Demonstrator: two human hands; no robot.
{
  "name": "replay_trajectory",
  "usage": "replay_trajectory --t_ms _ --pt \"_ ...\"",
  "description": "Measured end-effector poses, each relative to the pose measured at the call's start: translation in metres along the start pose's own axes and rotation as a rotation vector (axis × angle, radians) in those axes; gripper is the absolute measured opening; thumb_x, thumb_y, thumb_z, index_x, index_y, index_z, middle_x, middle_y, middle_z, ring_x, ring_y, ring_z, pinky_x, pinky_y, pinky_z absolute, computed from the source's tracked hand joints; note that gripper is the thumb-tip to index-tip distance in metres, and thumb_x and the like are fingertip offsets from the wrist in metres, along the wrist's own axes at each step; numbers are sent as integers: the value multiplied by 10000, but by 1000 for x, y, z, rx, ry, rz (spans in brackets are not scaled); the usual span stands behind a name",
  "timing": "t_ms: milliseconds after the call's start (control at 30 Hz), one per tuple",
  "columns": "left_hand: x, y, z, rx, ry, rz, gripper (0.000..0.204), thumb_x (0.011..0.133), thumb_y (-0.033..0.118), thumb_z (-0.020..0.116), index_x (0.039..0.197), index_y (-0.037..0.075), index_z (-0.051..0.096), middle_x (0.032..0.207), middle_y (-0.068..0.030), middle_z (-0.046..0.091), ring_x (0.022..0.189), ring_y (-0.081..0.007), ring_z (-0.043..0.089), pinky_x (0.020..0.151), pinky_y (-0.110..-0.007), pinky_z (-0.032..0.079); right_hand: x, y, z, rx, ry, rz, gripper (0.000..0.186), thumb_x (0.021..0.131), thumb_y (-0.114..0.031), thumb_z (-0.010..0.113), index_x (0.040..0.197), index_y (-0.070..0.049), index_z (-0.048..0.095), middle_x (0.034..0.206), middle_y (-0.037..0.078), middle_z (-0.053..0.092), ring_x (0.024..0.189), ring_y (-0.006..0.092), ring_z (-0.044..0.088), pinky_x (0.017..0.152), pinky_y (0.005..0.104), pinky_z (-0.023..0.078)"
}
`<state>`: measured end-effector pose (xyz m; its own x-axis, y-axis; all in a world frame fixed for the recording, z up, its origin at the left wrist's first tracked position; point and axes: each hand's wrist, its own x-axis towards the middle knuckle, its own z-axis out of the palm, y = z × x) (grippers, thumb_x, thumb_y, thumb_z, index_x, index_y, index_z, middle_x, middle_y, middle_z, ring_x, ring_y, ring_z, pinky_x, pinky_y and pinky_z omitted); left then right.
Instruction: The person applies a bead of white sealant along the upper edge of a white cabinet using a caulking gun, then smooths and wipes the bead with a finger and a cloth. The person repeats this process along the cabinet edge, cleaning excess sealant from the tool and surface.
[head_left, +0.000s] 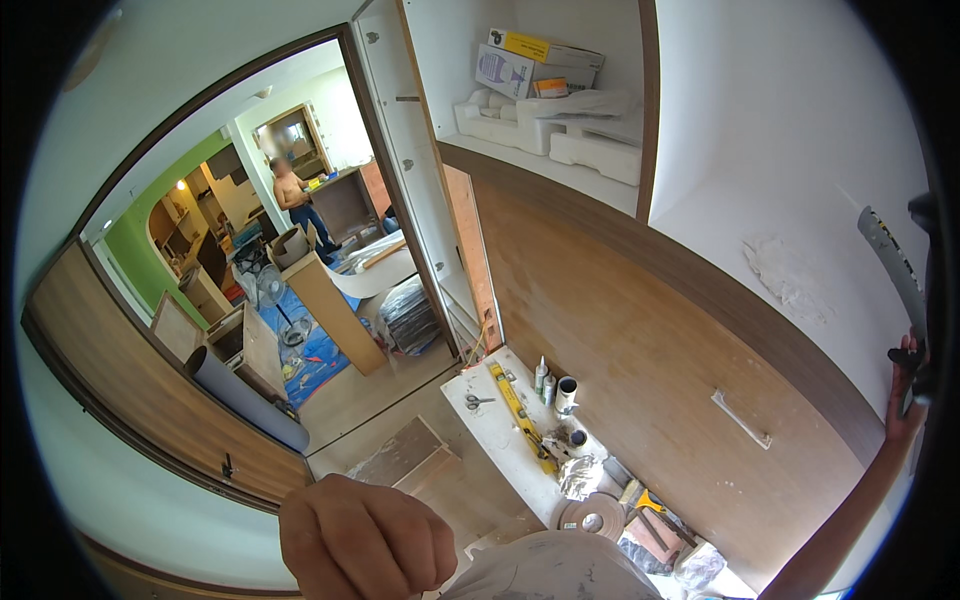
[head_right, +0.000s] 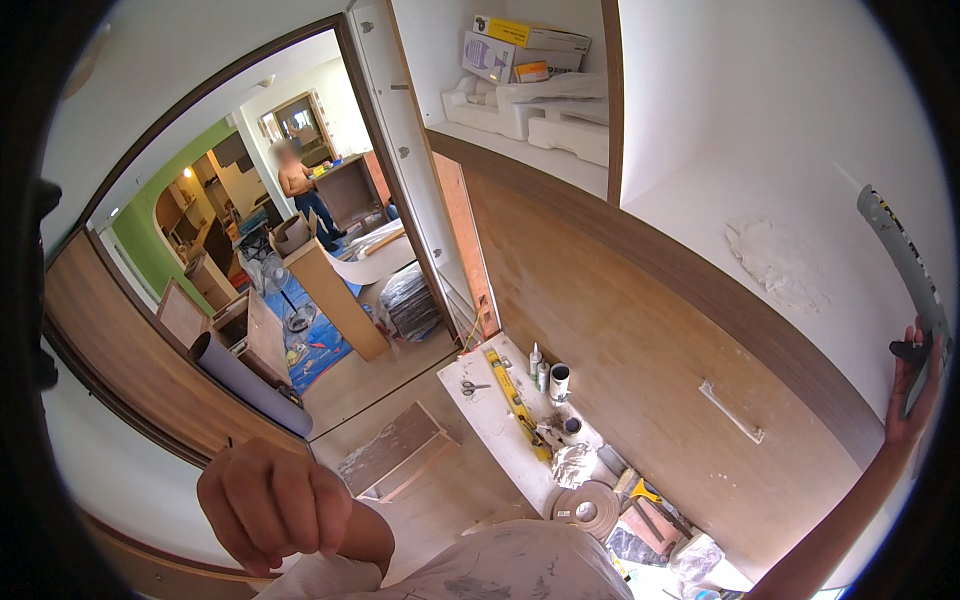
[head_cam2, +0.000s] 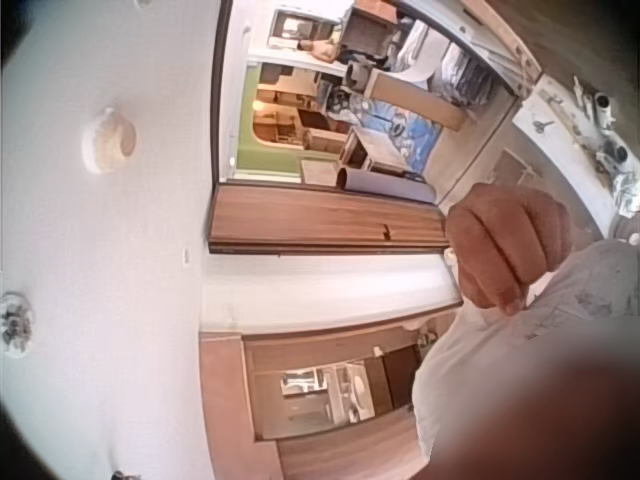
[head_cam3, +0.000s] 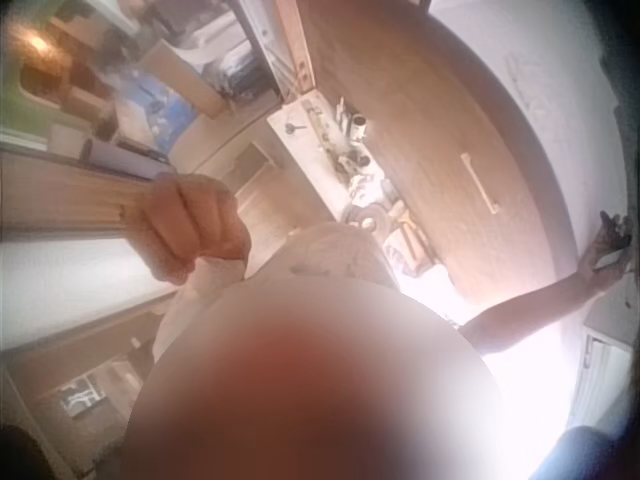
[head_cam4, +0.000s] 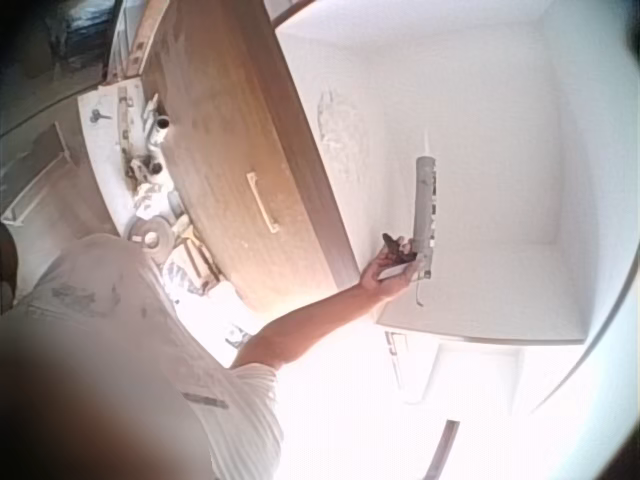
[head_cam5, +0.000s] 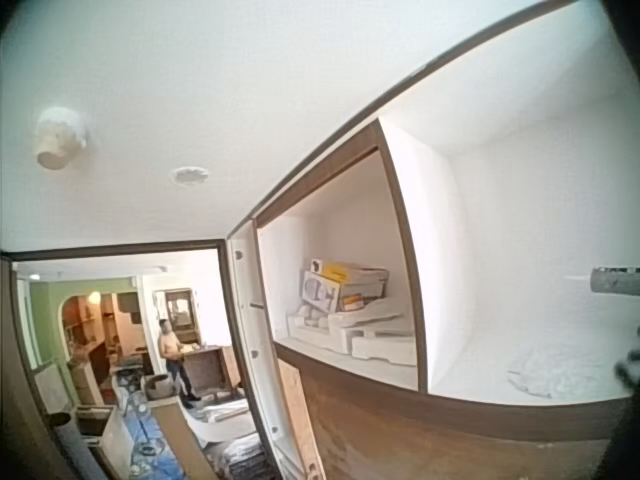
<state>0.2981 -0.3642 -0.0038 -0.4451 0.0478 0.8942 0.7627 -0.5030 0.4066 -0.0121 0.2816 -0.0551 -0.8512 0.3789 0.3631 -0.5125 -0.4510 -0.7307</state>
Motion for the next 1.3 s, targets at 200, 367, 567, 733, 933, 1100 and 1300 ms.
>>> replay_trajectory --t_ms 200,367,567,733,933,1100,1300 --pt "24 -2 -22 -48 -416 -170 89 858 -7 821 911 -46 761 893 -182 702 765 -302 691 674 -382 621 3 0 -9 48 -50 35 552 1086 -288 602 1528 7 454 1496 116 582 1348 179 596 987 224 573" --pt "32 -2 -13 -46 -468 -230 83 885 5 806 941 -48 776 887 -197 721 800 -311 719 692 -371 626 4 0 -7 41 -22 26 564 1081 -300 610 1525 13 457 1494 110 585 1345 175 597 992 226 572" --pt "31 -4 -8 -9 -481 -230 108 975 14 705 981 -73 768 972 -228 747 868 -333 744 738 -367 635 -2 0 0 34 -15 17 569 1076 -312 619 1511 22 471 1473 118 599 1316 176 618 1003 239 574" --pt "25 -8 -13 -78 -539 -269 165 1024 43 641 1044 -78 751 1046 -268 733 888 -380 737 768 -413 625 -3 -3 4 5 13 -5 574 1072 -303 628 1513 26 467 1461 133 607 1300 188 631 1003 246 577" --pt "11 -28 -19 -309 -761 -565 237 1066 122 596 1127 -74 715 1142 -252 718 974 -414 714 817 -470 599 -3 -1 1 79 -3 18 572 1071 -304 630 1512 23 473 1472 130 598 1331 190 605 1033 262 553" --pt "5 -35 -9 215 -744 -750 204 1022 178 647 1178 62 707 1142 -188 709 1021 -389 687 881 -471 563 0 1 -2 75 -4 15 575 1070 -302 631 1516 22 468 1481 131 590 1342 196 597 1039 263 553" --pt "32 -119 -5 835 -478 -315 177 837 -11 676 984 74 627 974 -92 610 866 -299 615 722 -399 503 4 1 -2 82 7 19 578 1070 -299 631 1521 20 462 1492 133 581 1354 203 588 1045 264 552"
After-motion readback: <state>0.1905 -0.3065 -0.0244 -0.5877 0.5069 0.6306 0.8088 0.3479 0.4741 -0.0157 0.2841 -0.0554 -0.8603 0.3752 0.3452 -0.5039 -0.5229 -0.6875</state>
